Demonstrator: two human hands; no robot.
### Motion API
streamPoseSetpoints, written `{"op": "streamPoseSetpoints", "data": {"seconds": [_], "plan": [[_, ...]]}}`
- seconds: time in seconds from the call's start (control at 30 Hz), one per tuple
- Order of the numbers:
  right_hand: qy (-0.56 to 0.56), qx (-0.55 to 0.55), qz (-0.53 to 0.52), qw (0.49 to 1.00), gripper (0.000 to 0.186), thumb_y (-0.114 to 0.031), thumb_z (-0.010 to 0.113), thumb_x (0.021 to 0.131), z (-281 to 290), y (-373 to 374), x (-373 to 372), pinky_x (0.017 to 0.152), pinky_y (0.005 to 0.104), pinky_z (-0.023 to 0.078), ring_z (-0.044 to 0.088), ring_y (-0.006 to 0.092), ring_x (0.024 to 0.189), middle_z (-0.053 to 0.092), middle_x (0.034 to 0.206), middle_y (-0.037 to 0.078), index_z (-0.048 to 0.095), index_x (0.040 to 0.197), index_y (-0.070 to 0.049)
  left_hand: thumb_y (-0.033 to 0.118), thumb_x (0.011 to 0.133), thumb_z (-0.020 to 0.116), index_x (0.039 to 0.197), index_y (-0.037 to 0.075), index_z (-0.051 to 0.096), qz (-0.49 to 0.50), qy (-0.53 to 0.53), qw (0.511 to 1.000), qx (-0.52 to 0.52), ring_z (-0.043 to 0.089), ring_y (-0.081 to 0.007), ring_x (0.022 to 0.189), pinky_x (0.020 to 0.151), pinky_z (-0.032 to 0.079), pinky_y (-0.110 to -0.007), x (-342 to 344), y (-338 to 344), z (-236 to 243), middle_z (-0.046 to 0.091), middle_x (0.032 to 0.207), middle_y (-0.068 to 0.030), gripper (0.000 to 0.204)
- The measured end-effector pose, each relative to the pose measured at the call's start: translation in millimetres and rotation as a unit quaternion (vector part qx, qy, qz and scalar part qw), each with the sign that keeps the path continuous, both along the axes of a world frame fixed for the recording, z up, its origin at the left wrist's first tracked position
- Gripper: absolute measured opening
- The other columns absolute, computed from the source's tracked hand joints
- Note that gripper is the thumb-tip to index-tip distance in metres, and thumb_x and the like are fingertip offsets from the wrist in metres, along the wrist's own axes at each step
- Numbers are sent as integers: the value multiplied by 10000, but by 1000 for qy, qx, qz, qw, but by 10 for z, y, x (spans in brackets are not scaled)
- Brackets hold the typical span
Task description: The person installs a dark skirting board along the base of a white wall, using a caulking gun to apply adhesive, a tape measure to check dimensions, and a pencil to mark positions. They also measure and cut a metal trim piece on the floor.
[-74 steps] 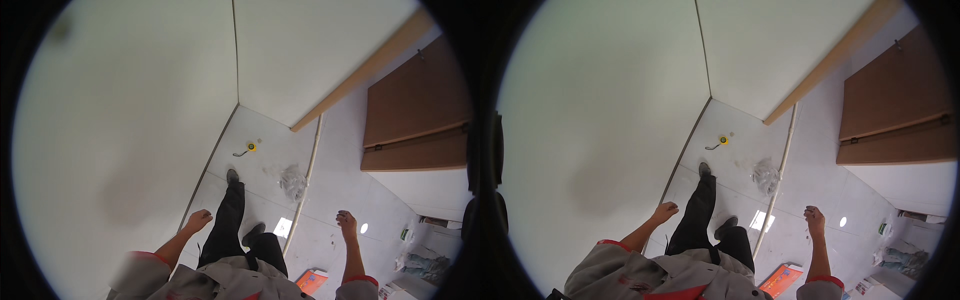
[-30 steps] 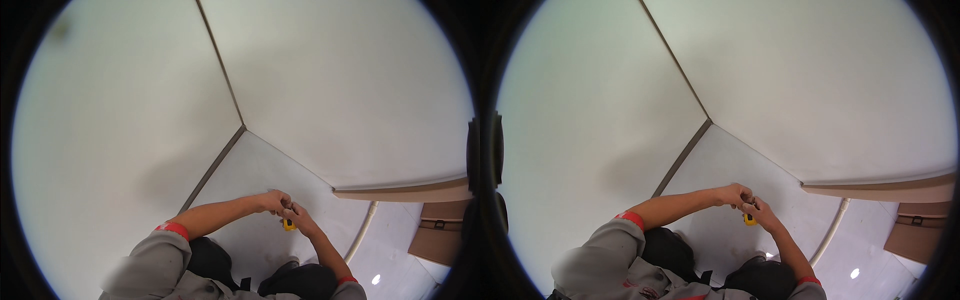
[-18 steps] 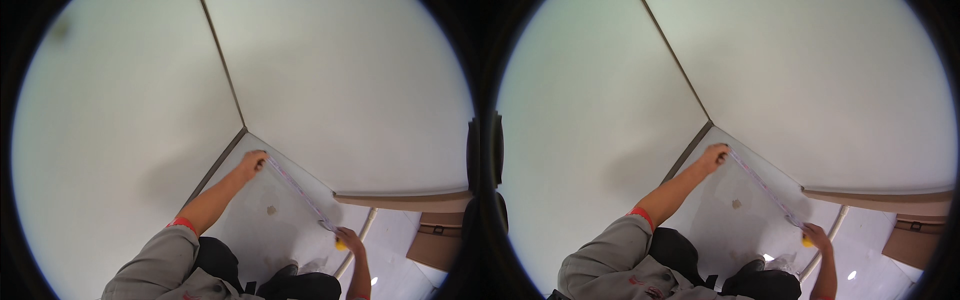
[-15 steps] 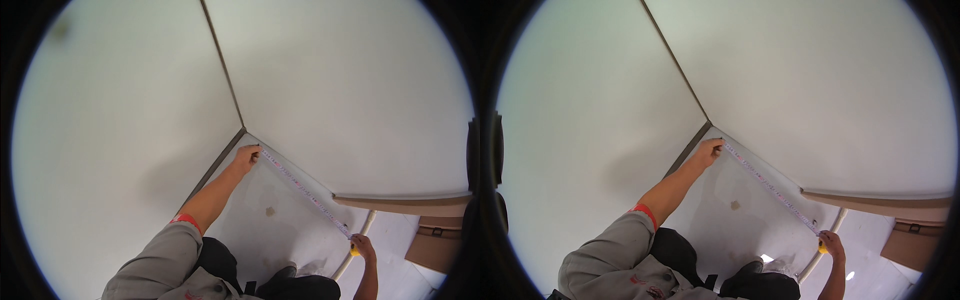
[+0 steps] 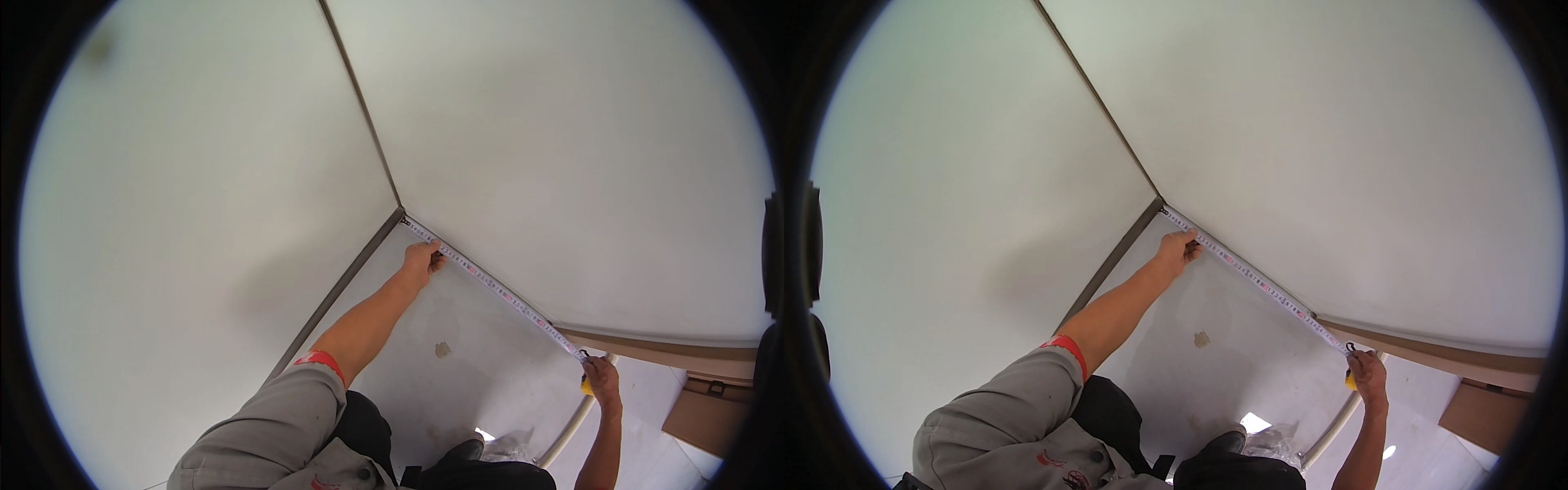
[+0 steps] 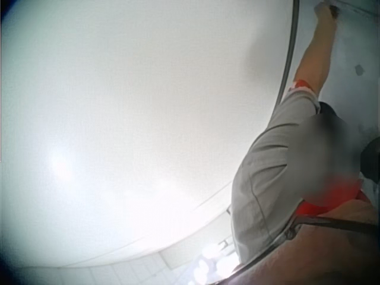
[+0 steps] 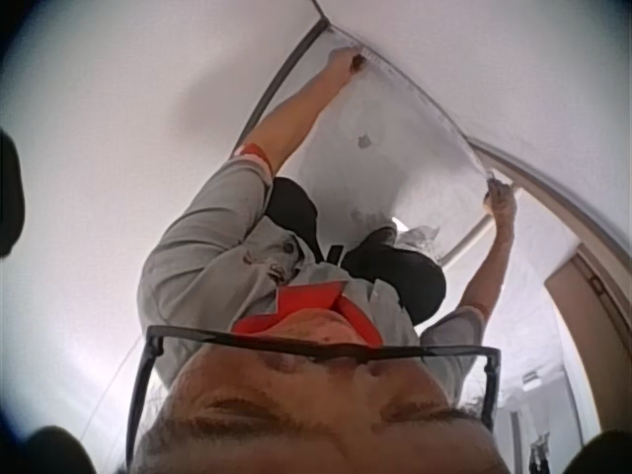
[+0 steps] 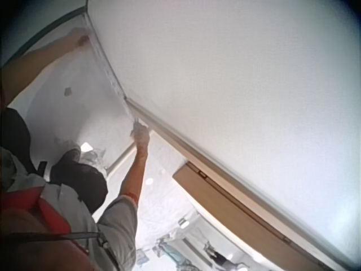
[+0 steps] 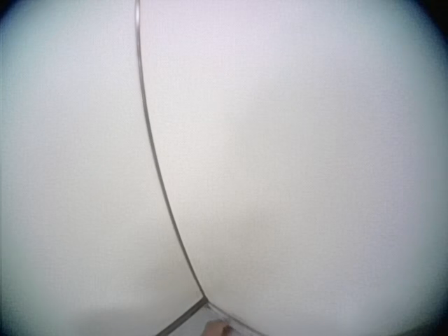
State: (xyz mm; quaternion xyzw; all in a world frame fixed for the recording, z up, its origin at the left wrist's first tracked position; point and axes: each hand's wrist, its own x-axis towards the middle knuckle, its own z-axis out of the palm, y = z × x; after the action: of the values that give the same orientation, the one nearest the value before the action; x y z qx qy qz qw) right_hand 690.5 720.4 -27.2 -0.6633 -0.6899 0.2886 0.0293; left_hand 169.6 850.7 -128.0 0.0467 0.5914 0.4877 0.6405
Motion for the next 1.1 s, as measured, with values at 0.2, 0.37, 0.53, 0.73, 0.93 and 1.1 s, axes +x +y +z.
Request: {"op": "streamPoseSetpoints", "data": {"seconds": [0.2, 0.37, 0.53, 0.73, 0.93, 1.1], "plan": [[27, 32, -33, 999, 200, -210, 612, 918, -20, -114, 227, 745, 392, 506, 631, 295, 804, 650, 837, 126, 709, 926, -35, 195, 969, 649, 871, 19, 617, -28, -15, 999, 7, 636, -170, 623, 501, 542, -269, 32, 54, -57, 636, 767, -87, 204], [-1, 12, -65, 998, 191, -205, 603, 933, -67, -106, 109, 733, 389, 499, 625, 291, 796, 624, 814, 124, 703, 910, -44, 208, 977, 643, 899, 13, 624, -31, 2, 999, 6, 642, -174, 655, 513, 551, -278, -34, 101, -123, 635, 797, -84, 211], [3, 37, -36, 999, 181, -210, 605, 938, -84, -90, 50, 732, 392, 493, 617, 290, 802, 612, 807, 123, 702, 921, -58, 208, 983, 634, 930, 6, 626, -28, 10, 1000, 1, 643, -171, 666, 530, 556, -279, -43, 77, -58, 634, 803, -81, 209], [0, 55, -34, 998, 179, -215, 607, 936, -181, -103, 59, 753, 406, 500, 623, 303, 832, 625, 829, 131, 709, 923, -68, 210, 999, 596, 952, 3, 617, -29, 18, 999, -3, 637, -184, 658, 529, 550, -286, -27, 161, -48, 633, 795, -100, 214], [-48, 15, -48, 998, 218, -283, 608, 941, -295, -37, 88, 733, 449, 508, 631, 346, 829, 630, 873, 162, 715, 923, -94, 213, 1015, 570, 944, 19, 598, -43, -73, 996, 42, 624, -210, 675, 535, 520, -303, -243, 211, -526, 631, 800, -102, 209], [-29, 22, -47, 998, 211, -283, 593, 961, -192, -52, 25, 775, 430, 522, 640, 343, 875, 642, 943, 137, 710, 1007, -113, 160, 990, 618, 979, -7, 603, -30, -36, 999, 16, 649, -204, 697, 532, 569, -271, -235, 202, -299, 635, 830, -107, 168]]}}
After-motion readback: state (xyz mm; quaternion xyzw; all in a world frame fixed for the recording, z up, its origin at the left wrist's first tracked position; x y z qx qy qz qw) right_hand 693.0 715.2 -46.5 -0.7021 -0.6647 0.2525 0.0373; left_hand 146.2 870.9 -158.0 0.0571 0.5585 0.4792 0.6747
